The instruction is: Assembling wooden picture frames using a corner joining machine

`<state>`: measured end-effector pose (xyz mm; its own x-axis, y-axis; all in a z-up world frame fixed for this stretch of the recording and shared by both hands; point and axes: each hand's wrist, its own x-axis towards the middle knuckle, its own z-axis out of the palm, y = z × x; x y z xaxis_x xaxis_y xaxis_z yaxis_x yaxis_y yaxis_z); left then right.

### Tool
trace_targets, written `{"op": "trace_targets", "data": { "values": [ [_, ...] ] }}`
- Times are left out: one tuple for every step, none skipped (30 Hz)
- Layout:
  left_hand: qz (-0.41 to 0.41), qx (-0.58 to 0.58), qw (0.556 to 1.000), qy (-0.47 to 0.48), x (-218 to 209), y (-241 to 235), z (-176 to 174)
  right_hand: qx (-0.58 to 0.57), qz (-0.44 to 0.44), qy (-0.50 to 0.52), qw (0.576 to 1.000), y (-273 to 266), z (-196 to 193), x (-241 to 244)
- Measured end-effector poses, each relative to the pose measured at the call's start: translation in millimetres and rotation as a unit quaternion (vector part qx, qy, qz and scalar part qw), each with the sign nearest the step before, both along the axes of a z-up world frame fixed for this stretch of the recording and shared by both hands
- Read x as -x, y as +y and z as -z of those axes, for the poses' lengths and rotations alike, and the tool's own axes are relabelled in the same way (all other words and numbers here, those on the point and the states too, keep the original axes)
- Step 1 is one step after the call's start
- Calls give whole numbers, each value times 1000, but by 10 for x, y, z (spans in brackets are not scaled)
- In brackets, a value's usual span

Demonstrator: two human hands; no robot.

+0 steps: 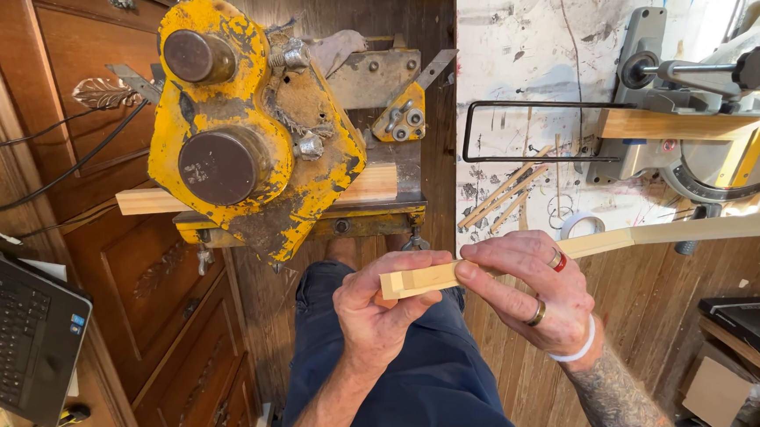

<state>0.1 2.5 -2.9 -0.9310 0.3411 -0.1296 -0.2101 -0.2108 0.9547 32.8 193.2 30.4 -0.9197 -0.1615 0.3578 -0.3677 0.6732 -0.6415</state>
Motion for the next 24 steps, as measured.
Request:
{"op": "trace_targets", "data": {
  "values": [
    [-2, -13, 1000, -2, -4, 6, 11, -6, 0, -5, 1000, 2, -6, 2],
    [-2, -14, 1000, -3, -6, 9, 14, -6, 0, -5, 1000, 6, -1, -1],
    [-2, -14, 1000, -7, -8, 14, 16, -7, 0, -6, 1000, 10, 4, -4],
    [-2, -13, 1000, -10, -8, 17, 17, -8, -1, -7, 1000, 14, 9, -5],
    [-2, -13, 1000, -10, -8, 18, 18, -8, -1, -7, 1000, 16, 12, -4],
    [-1, -9, 1000, -8, -6, 22, 21, -8, -1, -5, 1000, 19, 14, -4],
    [-1, -5, 1000, -6, -4, 26, 25, -8, -1, -3, 1000, 23, 17, -4],
    [-1, -5, 1000, -6, -7, 31, 30, -7, -1, -4, 1000, 29, 15, -5],
    [-1, -10, 1000, -9, -9, 35, 35, -9, -2, -6, 1000, 34, 14, -7],
    [-2, -15, 1000, -13, -14, 36, 40, -9, -3, -9, 1000, 35, 13, -10],
    [-1, -15, 1000, -13, -21, 37, 39, -9, -2, -9, 1000, 31, 8, -11],
    [-3, -20, 1000, -11, -19, 40, 42, -10, -1, -5, 1000, 30, 6, -4],
    [-5, -25, 1000, -8, -17, 44, 44, -11, 0, 0, 1000, 30, 3, 3],
    [-5, -24, 1000, -8, -10, 69, 73, -11, 0, -1, 1000, 28, 34, -2],
    [-35, -64, 997, 1, -3, 94, 104, 18, 10, 12, 1000, 26, 65, -8],
    [-64, -103, 993, 10, 6, 118, 137, 45, 20, 25, 998, 22, 98, -12],
    [-64, -103, 993, 10, 6, 116, 134, 45, 20, 25, 998, 22, 102, -18],
    [-64, -103, 993, 10, 8, 118, 131, 46, 19, 25, 998, 25, 105, -22],
    [-63, -104, 993, 9, 9, 120, 127, 47, 18, 25, 998, 28, 108, -26],
    [-63, -104, 993, 8, -2, 124, 130, 47, 19, 25, 998, 28, 105, -34],
    [-64, -108, 992, 5, -13, 126, 132, 47, 21, 24, 998, 27, 102, -42],
    [-67, -111, 992, 2, -16, 128, 136, 46, 21, 25, 998, 27, 103, -39],
    [-67, -111, 992, 3, -10, 131, 140, 46, 21, 25, 998, 28, 100, -32],
    [-66, -111, 992, 6, -7, 128, 142, 46, 21, 27, 998, 25, 97, -28]
  ]
}}
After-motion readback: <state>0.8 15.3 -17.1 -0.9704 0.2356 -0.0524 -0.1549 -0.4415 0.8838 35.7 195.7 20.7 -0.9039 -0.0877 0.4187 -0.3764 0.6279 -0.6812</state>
